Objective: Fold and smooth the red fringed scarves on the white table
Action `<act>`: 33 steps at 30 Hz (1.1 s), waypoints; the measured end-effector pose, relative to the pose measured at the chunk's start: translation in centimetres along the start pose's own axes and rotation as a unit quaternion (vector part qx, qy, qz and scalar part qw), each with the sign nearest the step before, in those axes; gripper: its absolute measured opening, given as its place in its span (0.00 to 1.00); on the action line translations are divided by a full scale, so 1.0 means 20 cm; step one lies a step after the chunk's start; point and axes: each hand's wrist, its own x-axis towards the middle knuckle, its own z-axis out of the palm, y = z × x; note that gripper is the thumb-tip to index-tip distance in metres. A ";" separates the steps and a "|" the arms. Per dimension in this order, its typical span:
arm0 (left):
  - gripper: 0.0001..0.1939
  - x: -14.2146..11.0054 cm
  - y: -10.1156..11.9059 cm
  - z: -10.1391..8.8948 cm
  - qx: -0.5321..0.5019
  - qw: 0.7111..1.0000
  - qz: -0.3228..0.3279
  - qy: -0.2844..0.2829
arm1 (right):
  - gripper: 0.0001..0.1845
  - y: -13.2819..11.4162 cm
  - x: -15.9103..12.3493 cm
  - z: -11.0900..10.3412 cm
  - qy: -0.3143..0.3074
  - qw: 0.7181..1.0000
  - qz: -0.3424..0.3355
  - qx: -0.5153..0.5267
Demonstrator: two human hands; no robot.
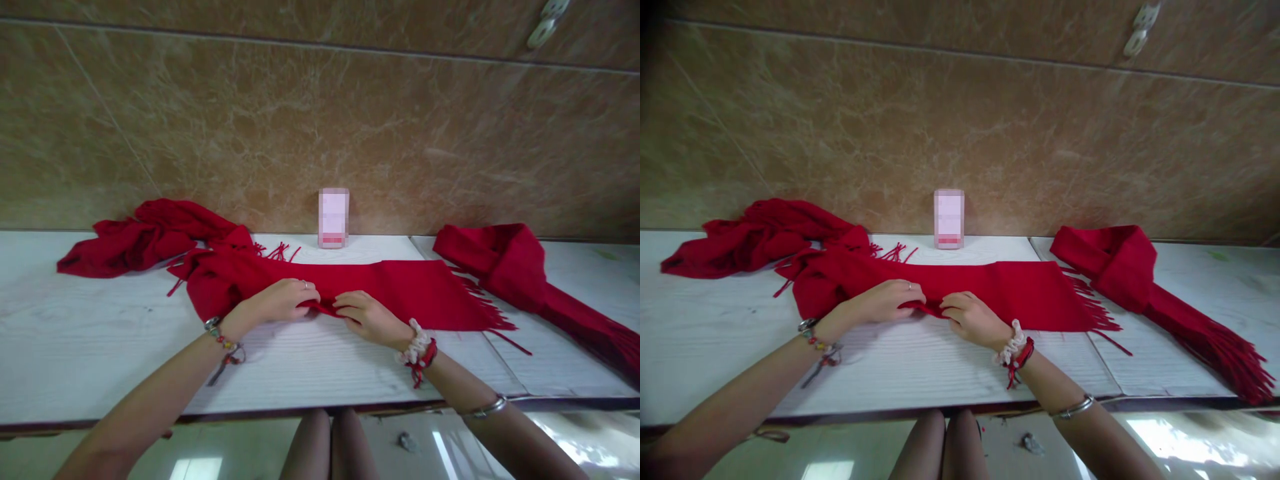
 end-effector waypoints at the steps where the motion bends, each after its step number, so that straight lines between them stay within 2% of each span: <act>1: 0.10 0.00 -0.01 0.02 -0.006 1.000 0.006 0.015 | 0.11 0.00 0.00 0.00 0.012 1.000 0.010 -0.002; 5: 0.16 -0.03 -0.01 0.08 0.005 0.998 0.006 0.067 | 0.08 0.01 -0.01 -0.02 0.027 0.999 0.036 -0.011; 10: 0.17 -0.05 0.05 0.07 0.015 0.994 -0.017 0.104 | 0.07 0.00 -0.01 -0.03 0.038 0.999 0.022 -0.010; 18: 0.08 -0.05 0.09 0.07 0.085 0.994 0.023 0.067 | 0.10 -0.02 -0.01 -0.04 0.022 0.999 -0.015 -0.019; 26: 0.08 -0.06 0.12 0.05 0.151 0.982 0.038 0.109 | 0.11 -0.01 -0.02 -0.06 -0.006 0.999 -0.011 -0.037; 33: 0.07 -0.05 0.15 0.04 0.133 0.990 0.037 0.030 | 0.15 -0.02 -0.02 -0.07 -0.047 0.999 -0.001 0.017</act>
